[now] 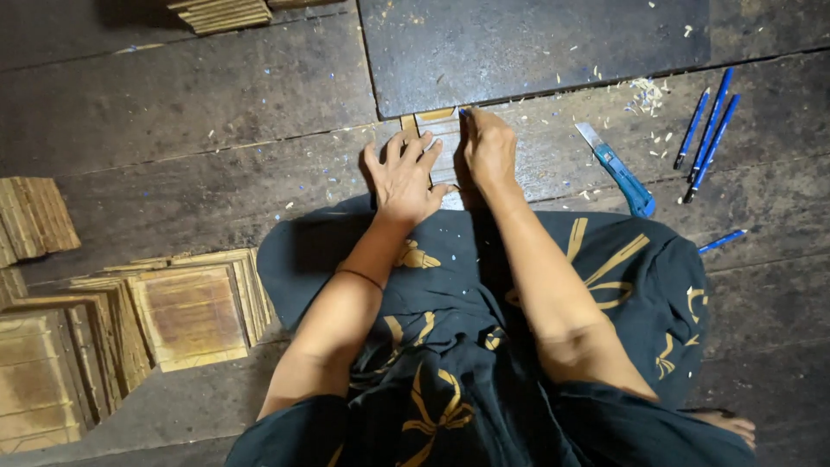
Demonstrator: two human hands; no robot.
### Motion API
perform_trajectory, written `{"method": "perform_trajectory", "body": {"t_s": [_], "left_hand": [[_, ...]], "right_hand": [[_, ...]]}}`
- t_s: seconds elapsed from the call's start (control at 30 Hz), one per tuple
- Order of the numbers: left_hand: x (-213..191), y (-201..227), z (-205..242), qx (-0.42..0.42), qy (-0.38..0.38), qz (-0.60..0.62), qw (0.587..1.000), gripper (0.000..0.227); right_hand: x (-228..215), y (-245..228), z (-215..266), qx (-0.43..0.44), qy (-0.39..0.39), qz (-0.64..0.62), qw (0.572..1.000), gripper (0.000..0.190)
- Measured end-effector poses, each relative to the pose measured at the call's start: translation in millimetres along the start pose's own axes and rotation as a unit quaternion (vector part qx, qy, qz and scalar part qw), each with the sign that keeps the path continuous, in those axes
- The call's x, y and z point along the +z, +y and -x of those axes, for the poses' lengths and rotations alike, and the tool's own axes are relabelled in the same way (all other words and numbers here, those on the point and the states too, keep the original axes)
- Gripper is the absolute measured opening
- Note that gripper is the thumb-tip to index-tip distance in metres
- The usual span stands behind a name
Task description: Marking lines on small wooden boards using a template and a scribe tool while sitting on the floor.
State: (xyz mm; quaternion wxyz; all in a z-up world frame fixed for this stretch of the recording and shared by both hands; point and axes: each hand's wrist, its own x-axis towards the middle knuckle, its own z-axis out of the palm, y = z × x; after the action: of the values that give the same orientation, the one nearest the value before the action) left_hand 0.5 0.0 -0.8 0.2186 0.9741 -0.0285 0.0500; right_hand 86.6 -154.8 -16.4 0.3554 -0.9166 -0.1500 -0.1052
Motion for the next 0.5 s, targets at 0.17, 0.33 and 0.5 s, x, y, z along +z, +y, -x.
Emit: {"method": "perform_trajectory", "body": {"t_s": [0.17, 0.33, 0.5], "left_hand": [[-1, 0, 0, 0.007, 0.005, -0.007, 1.000, 0.065], [-7, 2, 0, 0.005, 0.000, 0.000, 1.000, 0.064], [-6, 3, 0, 0.020, 0.011, 0.001, 1.000, 0.067]], "right_hand": [[-3, 18, 7, 0.004, -0.114, 0.077, 0.990, 0.014], [-40, -4, 69, 0.064, -0.200, 0.117, 0.971, 0.016], [-52, -7, 120, 0.111, -0.257, 0.122, 0.952, 0.019]]}}
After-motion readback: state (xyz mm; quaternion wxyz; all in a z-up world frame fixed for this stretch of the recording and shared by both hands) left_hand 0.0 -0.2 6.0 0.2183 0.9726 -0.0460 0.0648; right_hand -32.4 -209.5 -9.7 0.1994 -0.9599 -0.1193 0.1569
